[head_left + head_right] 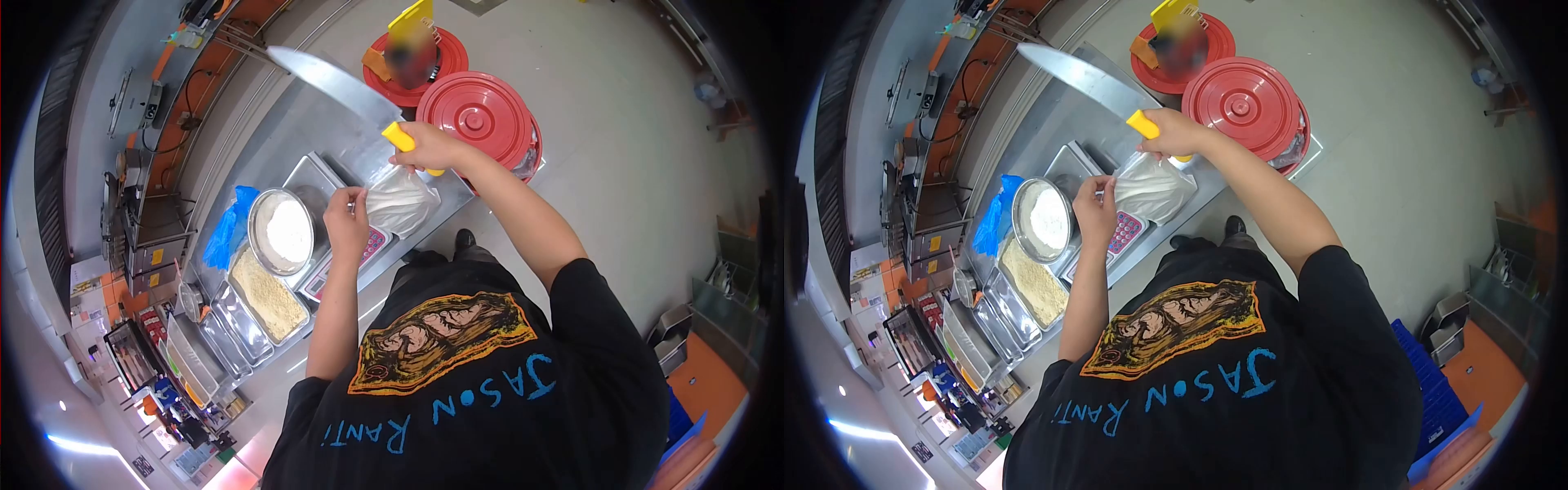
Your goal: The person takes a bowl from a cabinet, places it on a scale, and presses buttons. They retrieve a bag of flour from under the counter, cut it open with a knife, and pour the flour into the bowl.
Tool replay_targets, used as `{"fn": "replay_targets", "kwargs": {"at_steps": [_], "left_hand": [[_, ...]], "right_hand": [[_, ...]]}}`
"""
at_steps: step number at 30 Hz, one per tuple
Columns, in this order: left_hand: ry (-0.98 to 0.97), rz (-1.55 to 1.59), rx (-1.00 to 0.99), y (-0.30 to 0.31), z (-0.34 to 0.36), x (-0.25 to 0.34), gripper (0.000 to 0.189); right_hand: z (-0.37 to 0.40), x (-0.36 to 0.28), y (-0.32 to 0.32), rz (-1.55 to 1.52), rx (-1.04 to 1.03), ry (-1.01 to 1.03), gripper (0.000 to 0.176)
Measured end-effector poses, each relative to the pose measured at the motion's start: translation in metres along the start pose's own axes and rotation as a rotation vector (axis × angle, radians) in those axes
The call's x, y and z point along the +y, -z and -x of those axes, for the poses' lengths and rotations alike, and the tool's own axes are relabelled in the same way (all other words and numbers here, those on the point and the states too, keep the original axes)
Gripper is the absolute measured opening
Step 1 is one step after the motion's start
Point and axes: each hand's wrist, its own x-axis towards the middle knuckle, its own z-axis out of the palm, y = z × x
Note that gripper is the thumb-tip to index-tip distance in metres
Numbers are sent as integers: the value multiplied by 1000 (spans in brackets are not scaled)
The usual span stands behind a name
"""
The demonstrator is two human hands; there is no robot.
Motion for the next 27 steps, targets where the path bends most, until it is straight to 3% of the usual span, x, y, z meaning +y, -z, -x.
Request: {"fn": "replay_targets", "kwargs": {"at_steps": [4,9,12,15,22,27], "left_hand": [[-140,-50,27,-8,-4,4,13],[-81,26,-98,-3,-16,20,12],[-39,92,-107,-8,-18,12,10],[4,141,-51,-11,-19,7,11],[6,173,35,-10,-19,-1,12],[37,154,79,-14,-20,-4,11]], "right_hand": [[3,4,1,-59,18,-53,27],[9,0,-2,-70,86,-76,25],[24,-11,-7,142,240,-15,29],[73,-47,-2,87,332,-217,41],[213,-53,-16,10,175,-518,52],[251,-62,-19,49,40,-660,51]]}}
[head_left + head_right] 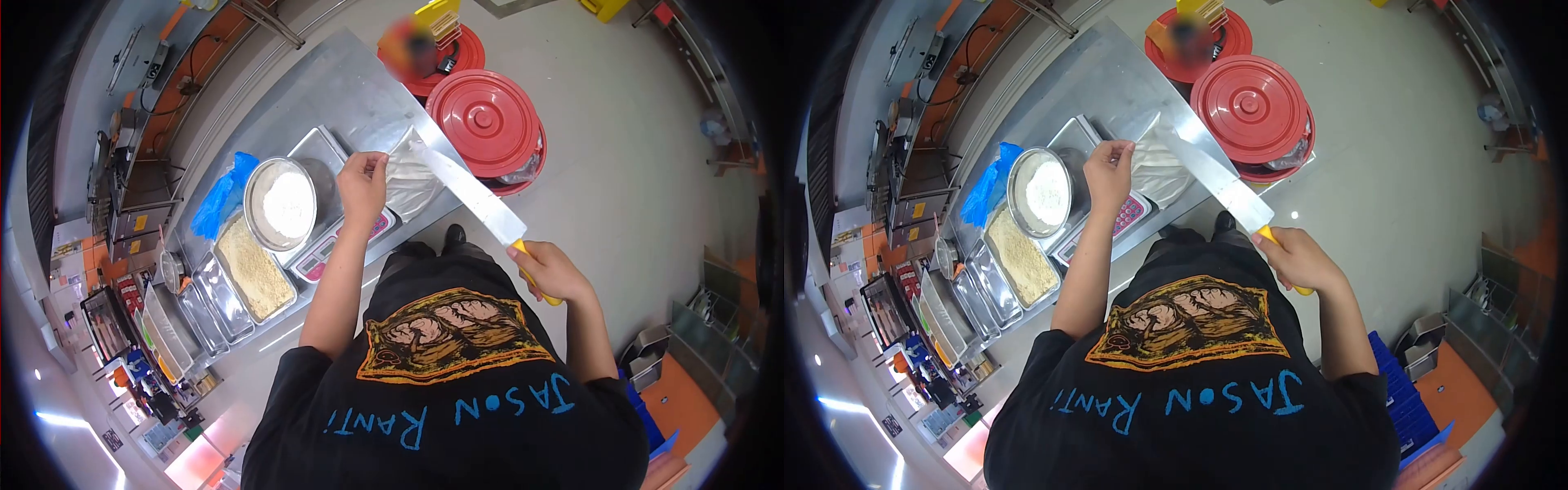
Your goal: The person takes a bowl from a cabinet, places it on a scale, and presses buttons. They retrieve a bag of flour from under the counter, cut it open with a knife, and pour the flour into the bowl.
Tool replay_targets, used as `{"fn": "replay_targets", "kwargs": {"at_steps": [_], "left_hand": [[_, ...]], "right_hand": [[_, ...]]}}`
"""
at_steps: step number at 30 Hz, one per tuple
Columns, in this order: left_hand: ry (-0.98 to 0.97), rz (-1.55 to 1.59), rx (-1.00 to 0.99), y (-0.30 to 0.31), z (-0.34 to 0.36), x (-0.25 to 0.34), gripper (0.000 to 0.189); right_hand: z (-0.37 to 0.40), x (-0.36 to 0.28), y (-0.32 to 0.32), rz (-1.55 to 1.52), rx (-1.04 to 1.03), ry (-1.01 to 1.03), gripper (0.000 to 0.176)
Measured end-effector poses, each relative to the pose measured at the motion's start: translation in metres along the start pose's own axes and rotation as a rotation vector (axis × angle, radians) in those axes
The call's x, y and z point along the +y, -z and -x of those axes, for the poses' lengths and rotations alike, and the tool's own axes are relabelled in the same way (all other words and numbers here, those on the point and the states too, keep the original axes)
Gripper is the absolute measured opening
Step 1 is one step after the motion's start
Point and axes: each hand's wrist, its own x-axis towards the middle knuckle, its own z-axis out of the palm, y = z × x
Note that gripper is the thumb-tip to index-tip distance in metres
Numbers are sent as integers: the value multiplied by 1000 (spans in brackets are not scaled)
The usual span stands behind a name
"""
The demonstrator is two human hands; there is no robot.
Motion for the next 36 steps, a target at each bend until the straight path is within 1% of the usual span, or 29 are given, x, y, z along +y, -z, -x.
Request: {"fn": "replay_targets", "kwargs": {"at_steps": [8,13,19,22,26,27,30,33,35,36], "left_hand": [[-133,-37,11,-1,5,7,9],[-203,-86,38,-3,10,2,7],[-343,-178,79,-4,10,-4,3],[-352,-183,56,-3,9,3,2],[-389,-153,75,-7,9,-3,2],[-389,-183,92,-6,8,-2,2],[-415,-161,62,-13,14,-2,1],[-351,-146,95,-19,15,1,2],[-336,-131,91,-19,14,5,1],[-328,-122,88,-19,15,5,2]], "right_hand": [[-3,-4,-13,61,-103,52,52],[-4,-6,-11,61,-110,25,53],[-5,-16,-12,85,-117,22,53],[0,-27,-7,110,-116,7,53],[-1,-34,-4,113,-103,-12,54],[-10,-36,-5,127,-82,39,53],[-74,-49,-22,165,9,167,52],[-161,-82,-22,214,5,202,55],[-215,-91,-18,207,107,182,62],[-227,-95,-10,188,167,159,58]]}}
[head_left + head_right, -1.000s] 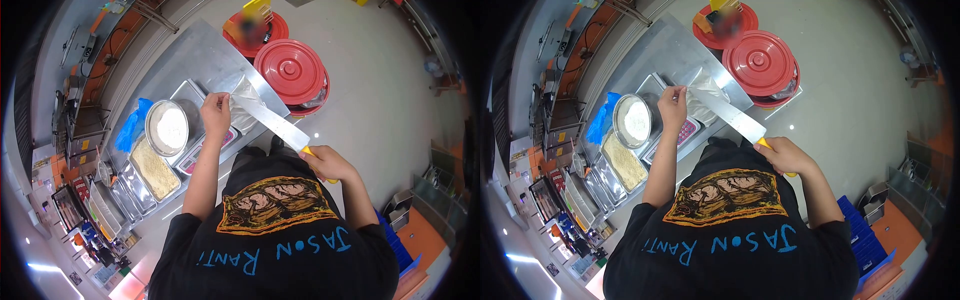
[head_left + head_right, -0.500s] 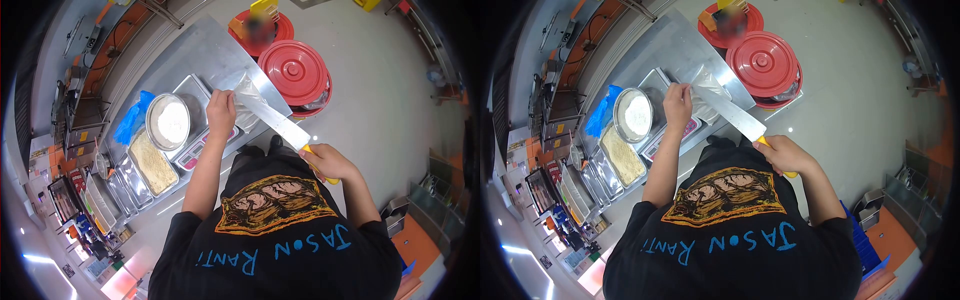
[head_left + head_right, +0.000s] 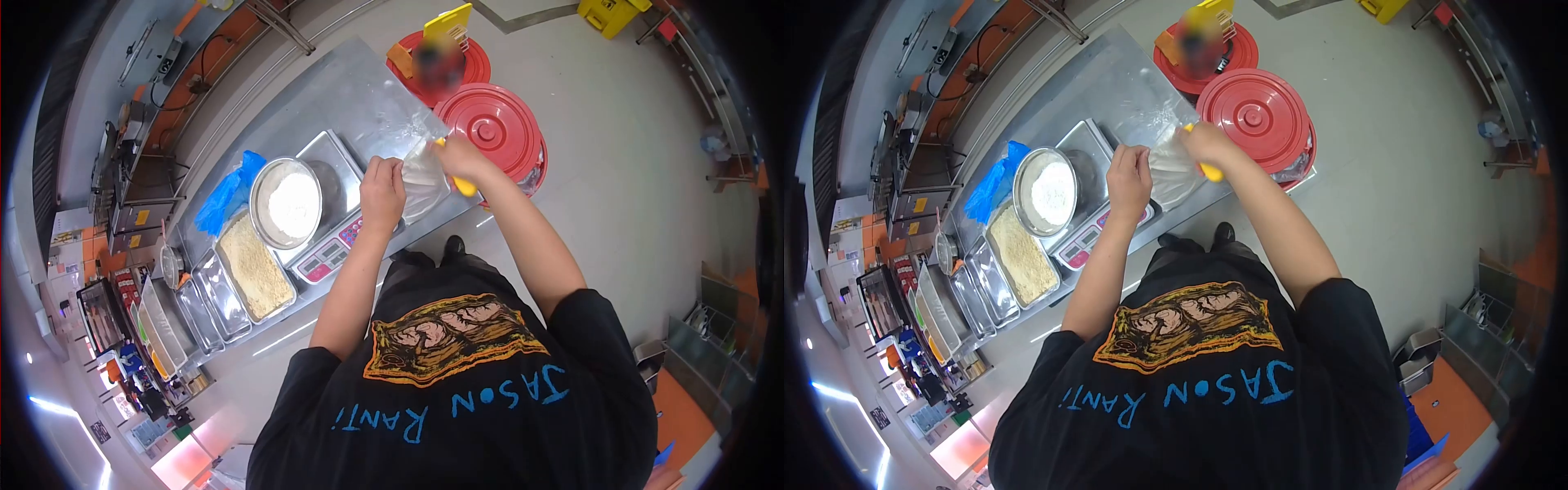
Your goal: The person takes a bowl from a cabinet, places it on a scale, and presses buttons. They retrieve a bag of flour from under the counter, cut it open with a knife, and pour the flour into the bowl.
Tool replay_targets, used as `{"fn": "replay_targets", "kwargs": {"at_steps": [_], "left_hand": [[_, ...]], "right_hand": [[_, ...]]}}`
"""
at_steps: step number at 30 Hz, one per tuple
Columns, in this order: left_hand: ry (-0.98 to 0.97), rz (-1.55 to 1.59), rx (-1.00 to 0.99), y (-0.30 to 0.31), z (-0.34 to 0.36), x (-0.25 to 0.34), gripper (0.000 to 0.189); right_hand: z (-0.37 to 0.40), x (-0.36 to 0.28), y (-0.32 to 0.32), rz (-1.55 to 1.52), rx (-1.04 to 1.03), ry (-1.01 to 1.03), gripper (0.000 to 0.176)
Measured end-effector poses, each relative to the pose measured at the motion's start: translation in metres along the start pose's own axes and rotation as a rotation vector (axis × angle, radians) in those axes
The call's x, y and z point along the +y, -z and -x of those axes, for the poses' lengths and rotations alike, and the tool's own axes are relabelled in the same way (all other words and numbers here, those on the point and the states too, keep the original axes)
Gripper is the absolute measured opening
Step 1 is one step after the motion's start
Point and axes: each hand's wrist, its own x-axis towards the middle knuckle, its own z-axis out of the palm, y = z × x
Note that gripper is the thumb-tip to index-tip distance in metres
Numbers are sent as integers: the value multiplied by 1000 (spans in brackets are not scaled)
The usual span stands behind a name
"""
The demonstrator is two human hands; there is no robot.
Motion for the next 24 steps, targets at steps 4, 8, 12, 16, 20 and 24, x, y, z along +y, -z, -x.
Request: {"fn": "replay_targets", "kwargs": {"at_steps": [4,8,12,16,20,24], "left_hand": [[7,12,27,3,3,-3,2],[73,52,10,12,7,-2,2],[80,77,-12,21,16,3,1],[122,100,-24,27,24,16,2],[168,160,-31,34,24,32,4],[120,180,26,56,12,52,4]], "right_hand": [[-38,34,27,224,96,122,44],[-71,110,19,488,187,354,38],[-76,113,3,484,104,309,43],[-81,114,-18,465,147,403,49],[-69,113,-23,534,93,457,58],[-17,103,-32,396,371,664,82]]}}
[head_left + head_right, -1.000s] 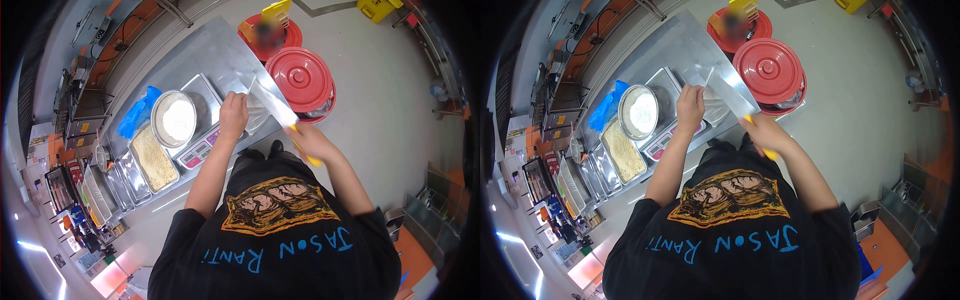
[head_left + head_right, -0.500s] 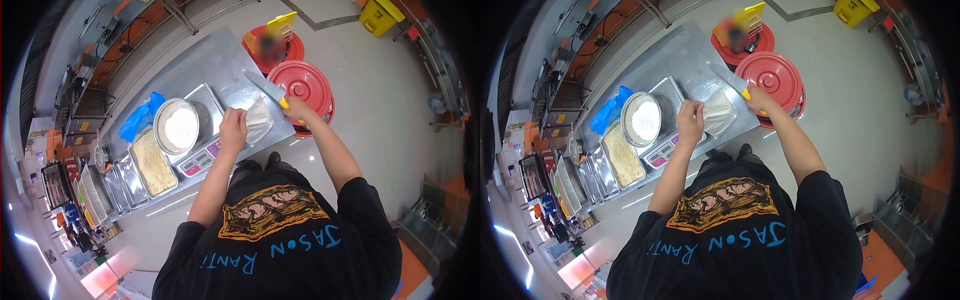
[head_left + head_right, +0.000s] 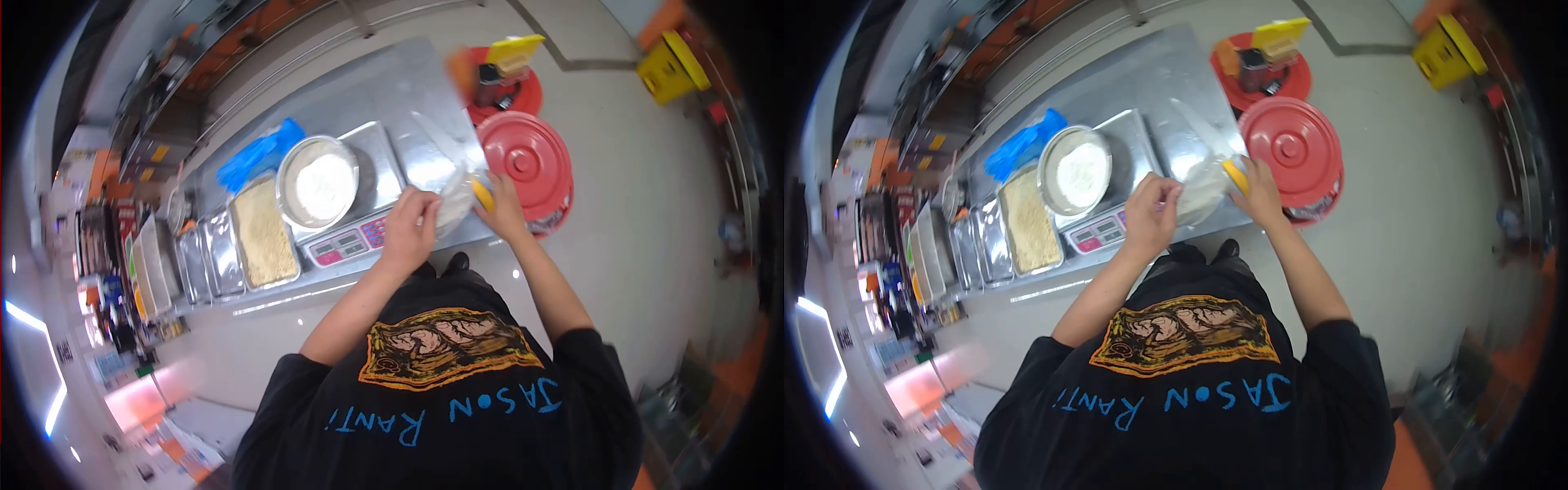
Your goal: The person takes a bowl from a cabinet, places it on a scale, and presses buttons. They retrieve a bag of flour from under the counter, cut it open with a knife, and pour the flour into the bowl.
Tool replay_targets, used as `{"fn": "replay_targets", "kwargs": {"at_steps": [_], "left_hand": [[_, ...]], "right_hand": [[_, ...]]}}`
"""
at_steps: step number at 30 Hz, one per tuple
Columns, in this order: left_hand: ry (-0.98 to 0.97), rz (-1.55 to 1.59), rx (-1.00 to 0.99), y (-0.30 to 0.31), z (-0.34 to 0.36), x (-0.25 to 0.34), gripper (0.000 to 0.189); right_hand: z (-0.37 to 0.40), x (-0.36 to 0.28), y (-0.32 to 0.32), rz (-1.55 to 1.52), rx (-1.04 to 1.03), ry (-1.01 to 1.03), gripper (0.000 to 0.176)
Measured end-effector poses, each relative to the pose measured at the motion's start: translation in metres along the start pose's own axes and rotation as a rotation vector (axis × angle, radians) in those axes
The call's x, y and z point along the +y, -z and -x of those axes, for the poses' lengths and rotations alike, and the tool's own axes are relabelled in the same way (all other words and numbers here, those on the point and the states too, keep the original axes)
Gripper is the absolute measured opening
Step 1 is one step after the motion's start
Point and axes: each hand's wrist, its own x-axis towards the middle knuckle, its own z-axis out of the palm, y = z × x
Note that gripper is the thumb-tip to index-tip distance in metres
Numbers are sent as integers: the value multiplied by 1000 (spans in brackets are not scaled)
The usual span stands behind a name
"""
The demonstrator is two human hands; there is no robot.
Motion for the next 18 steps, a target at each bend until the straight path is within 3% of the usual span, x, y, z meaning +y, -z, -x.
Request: {"fn": "replay_targets", "kwargs": {"at_steps": [4,7,11,15,18], "left_hand": [[-30,15,66,31,-15,47,3],[21,69,111,61,-26,75,3],[218,263,241,103,-55,88,9],[379,380,276,155,-82,63,12],[552,666,262,186,-89,19,12]], "right_hand": [[26,-45,-21,-226,230,182,116],[13,-82,-29,-215,440,220,124],[-10,-121,-24,-541,405,376,116],[-24,-170,-10,-452,369,605,103],[-20,-194,-23,-556,236,603,99]]}}
